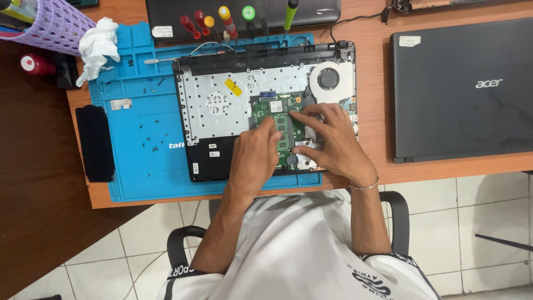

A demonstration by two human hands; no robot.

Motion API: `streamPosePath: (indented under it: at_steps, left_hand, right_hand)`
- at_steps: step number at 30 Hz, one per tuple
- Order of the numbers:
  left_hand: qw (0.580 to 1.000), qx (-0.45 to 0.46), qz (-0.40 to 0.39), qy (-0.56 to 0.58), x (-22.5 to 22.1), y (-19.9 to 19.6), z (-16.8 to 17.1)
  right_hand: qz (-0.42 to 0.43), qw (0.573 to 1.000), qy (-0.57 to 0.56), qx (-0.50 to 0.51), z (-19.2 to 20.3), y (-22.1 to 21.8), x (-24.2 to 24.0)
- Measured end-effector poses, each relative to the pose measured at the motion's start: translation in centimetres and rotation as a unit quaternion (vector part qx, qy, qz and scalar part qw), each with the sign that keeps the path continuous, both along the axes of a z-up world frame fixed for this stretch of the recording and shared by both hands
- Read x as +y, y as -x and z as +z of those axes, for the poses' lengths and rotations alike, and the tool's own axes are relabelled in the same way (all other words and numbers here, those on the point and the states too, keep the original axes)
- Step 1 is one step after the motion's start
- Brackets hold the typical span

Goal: The person works on the internal components of an open laptop, using a small tool to manipulate parts near the fan and internal circuitry. They pick up a RAM module from the table and install it into a slot on the motherboard, then press down on various connectors and cables.

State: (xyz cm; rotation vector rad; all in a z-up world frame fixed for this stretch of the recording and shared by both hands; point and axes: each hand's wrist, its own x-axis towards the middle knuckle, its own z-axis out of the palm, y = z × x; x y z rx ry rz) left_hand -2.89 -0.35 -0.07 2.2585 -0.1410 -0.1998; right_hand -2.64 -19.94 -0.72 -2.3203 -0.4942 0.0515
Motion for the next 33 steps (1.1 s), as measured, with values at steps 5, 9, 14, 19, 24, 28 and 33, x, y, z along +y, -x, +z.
streamPosePath:
  at_steps: [5,9,14,19,24,28,33]
  left_hand:
    - [1.0,-0.009,-0.01,-0.013,0.1,-0.2,0.2]
    - [0.999,-0.006,-0.011,-0.034,0.2,-0.2,0.3]
    - [0.989,-0.049,0.007,-0.141,0.7,-0.8,0.2]
    - [0.988,-0.029,0.019,-0.152,1.2,-1.4,-0.1]
    - [0.986,-0.039,0.011,-0.161,1.0,-1.2,-0.4]
    - [0.988,-0.047,0.004,-0.147,1.0,-1.0,-0.5]
    - [0.992,-0.084,0.005,-0.094,1.3,-0.5,-0.5]
  right_hand:
    - [0.001,1.0,0.003,0.006,0.1,0.0,0.0]
    - [0.003,1.0,0.004,0.001,0.3,-0.1,0.1]
    - [0.002,1.0,-0.003,0.005,0.4,0.0,0.0]
    - [0.009,1.0,0.002,-0.011,0.3,-0.2,0.1]
    - [0.002,1.0,0.001,0.008,0.4,-0.1,0.1]
    - [0.001,1.0,-0.001,0.003,0.3,-0.2,0.1]
    - [-0.004,1.0,-0.005,-0.006,0.2,-0.1,0.3]
